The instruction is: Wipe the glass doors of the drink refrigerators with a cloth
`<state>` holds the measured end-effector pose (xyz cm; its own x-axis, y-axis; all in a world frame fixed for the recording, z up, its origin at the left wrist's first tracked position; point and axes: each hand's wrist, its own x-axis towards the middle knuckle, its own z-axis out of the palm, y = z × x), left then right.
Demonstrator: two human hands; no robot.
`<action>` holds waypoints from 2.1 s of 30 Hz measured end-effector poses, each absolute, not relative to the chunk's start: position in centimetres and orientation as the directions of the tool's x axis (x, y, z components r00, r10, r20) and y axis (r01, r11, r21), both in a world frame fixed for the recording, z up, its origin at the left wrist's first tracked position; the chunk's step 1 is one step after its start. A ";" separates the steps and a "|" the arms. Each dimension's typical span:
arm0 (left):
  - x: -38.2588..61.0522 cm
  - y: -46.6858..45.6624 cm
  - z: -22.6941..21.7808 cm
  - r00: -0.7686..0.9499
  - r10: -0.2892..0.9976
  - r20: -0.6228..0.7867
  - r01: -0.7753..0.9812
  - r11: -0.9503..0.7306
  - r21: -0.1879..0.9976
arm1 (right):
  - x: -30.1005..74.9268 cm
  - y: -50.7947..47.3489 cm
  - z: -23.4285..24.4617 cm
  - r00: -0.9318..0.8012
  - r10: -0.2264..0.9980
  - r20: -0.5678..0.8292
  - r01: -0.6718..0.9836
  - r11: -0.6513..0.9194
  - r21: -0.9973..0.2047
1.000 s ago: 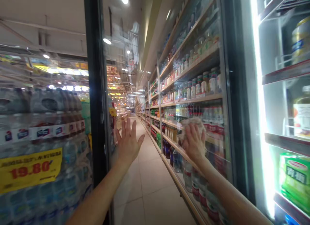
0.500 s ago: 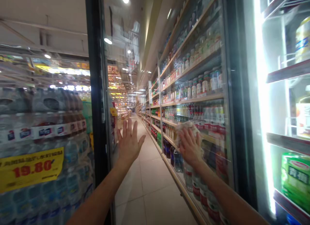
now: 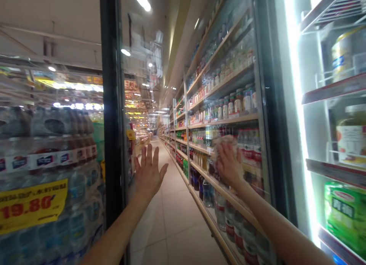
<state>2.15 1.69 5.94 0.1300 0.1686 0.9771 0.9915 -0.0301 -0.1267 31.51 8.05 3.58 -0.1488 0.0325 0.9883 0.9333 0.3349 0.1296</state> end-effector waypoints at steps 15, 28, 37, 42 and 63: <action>2.2 1.4 6.1 0.106 0.201 0.974 0.993 -0.066 -0.095 | 30.7 8.0 7.8 -0.218 0.057 0.974 0.908 0.377 0.181; 2.2 1.4 6.1 0.118 0.199 0.973 0.993 -0.051 -0.110 | 26.4 7.1 8.7 -0.387 0.007 0.922 0.843 0.408 0.351; 2.4 1.2 6.1 0.091 0.229 0.969 0.996 -0.042 -0.083 | 32.9 9.6 12.5 0.326 0.048 0.944 0.890 0.321 -0.324; 2.1 1.3 6.0 0.101 0.220 0.970 0.995 -0.043 -0.094 | 28.0 7.8 10.8 -0.335 0.006 0.942 0.878 0.365 0.310; 1.8 0.9 6.1 0.140 0.217 0.966 0.990 -0.033 -0.136 | 27.0 7.6 11.3 -0.289 0.011 0.957 0.884 0.387 0.262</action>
